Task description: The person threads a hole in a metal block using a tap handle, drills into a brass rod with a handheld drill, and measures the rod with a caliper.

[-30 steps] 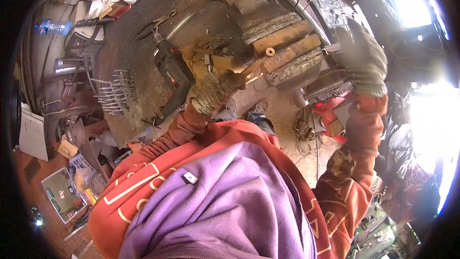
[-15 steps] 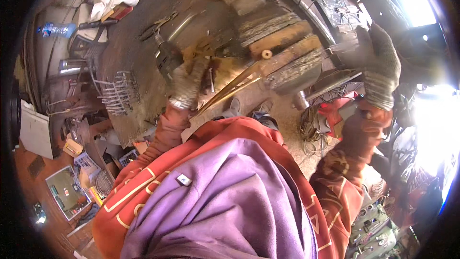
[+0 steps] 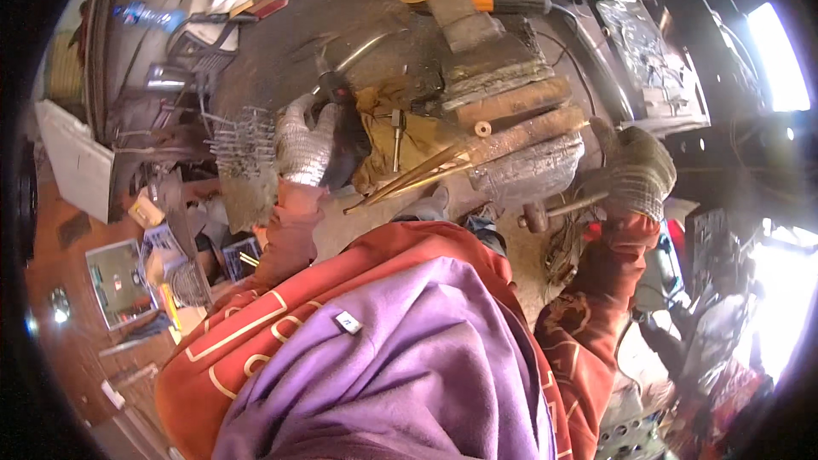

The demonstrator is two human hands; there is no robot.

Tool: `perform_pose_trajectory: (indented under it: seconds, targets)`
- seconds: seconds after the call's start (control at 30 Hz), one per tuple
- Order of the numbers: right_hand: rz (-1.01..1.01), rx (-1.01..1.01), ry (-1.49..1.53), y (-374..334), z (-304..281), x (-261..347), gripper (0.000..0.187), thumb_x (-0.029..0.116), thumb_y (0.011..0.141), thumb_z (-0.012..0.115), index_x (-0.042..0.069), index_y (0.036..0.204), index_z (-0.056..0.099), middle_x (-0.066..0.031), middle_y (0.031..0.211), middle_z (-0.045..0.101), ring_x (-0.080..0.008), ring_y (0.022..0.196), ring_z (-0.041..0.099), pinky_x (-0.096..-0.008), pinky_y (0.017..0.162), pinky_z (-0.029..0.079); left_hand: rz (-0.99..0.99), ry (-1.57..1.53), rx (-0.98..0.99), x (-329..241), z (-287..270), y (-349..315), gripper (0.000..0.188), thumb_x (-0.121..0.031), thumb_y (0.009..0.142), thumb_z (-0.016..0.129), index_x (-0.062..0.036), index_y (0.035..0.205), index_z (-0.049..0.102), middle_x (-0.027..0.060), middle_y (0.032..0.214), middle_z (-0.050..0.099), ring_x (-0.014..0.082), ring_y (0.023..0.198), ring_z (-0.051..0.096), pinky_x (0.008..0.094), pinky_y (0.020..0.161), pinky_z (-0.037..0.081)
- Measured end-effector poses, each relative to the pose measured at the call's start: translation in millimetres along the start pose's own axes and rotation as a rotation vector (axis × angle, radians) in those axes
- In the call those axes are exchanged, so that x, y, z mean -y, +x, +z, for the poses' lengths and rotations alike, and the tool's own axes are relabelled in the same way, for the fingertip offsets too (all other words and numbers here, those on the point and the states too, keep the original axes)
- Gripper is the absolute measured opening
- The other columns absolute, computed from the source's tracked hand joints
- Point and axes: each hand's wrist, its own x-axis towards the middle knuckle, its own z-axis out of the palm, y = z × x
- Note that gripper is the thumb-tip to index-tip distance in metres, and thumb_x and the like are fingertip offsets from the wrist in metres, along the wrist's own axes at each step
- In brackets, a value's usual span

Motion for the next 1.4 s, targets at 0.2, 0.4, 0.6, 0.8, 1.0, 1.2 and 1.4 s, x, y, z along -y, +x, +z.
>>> perform_pose_trajectory:
  seconds: [0.2,0.4,0.6,0.8,1.0,1.2,1.4]
  targets:
    - [-0.198,-0.219,0.237,19.3,29.7,-14.5,0.073,0.076,0.089,0.064,0.019,0.135,0.071,-0.0143,0.120,0.077,-0.0365,0.115,0.072,-0.0461,0.098,0.053,0.235,-0.106,0.026,4.8,9.3,-11.1,0.029,-0.029,0.096,0.075,-0.0024,0.108,0.075,0.0229,0.103,0.073,0.0414,0.098,0.070,0.0471,0.087,0.056]
    - [-0.234,-0.263,0.222,9.3,22.5,-14.0,0.069,0.063,0.092,0.070,0.012,0.138,0.069,-0.0162,0.124,0.076,-0.0337,0.116,0.072,-0.0435,0.102,0.053,0.271,0.175,0.538,-23.3,49.9,-5.3,0.035,-0.036,0.098,0.070,-0.0027,0.108,0.072,0.0262,0.099,0.074,0.0444,0.093,0.072,0.0524,0.083,0.056]
    - [-0.365,-0.552,1.092,-108.9,-33.1,6.1,0.031,0.006,0.097,0.075,-0.001,0.127,0.071,-0.0134,0.116,0.076,-0.0189,0.106,0.072,-0.0349,0.094,0.058,0.296,-0.133,0.217,-21.3,1.2,9.8,0.039,-0.039,0.101,0.066,-0.0018,0.112,0.073,0.0238,0.096,0.075,0.0436,0.091,0.073,0.0512,0.081,0.057]
    - [-0.749,-0.507,1.082,-173.7,12.8,77.2,0.026,0.008,0.088,0.082,0.001,0.112,0.076,-0.0150,0.113,0.077,-0.0248,0.103,0.072,-0.0363,0.093,0.055,0.494,-0.123,0.179,29.4,10.6,30.6,0.030,-0.027,0.097,0.072,-0.0032,0.115,0.074,0.0217,0.103,0.073,0.0404,0.093,0.070,0.0489,0.082,0.056]
    - [-0.894,-0.565,0.741,-214.3,9.8,93.1,0.032,0.000,0.084,0.079,0.000,0.115,0.073,-0.0204,0.115,0.076,-0.0344,0.109,0.073,-0.0428,0.099,0.056,0.313,-0.250,0.123,36.7,8.7,35.3,0.035,-0.026,0.092,0.081,-0.0017,0.115,0.075,0.0204,0.108,0.074,0.0381,0.098,0.071,0.0453,0.090,0.056]
    - [-0.846,0.014,0.973,-227.3,31.0,122.3,0.034,0.017,0.084,0.085,0.004,0.114,0.075,-0.0164,0.110,0.077,-0.0373,0.102,0.074,-0.0455,0.091,0.058,-0.605,-0.744,0.428,103.1,63.3,73.5,0.058,-0.047,0.084,0.088,0.0008,0.115,0.075,0.0199,0.107,0.078,0.0336,0.095,0.075,0.0456,0.084,0.056]
    - [-0.786,0.639,0.905,-208.3,136.2,191.7,0.048,0.039,0.098,0.073,0.000,0.127,0.070,-0.0191,0.118,0.076,-0.0337,0.115,0.071,-0.0420,0.099,0.055,-0.283,-0.628,0.512,106.2,84.1,82.2,0.070,-0.056,0.074,0.091,0.0033,0.108,0.077,0.0160,0.097,0.079,0.0288,0.084,0.075,0.0431,0.076,0.057]
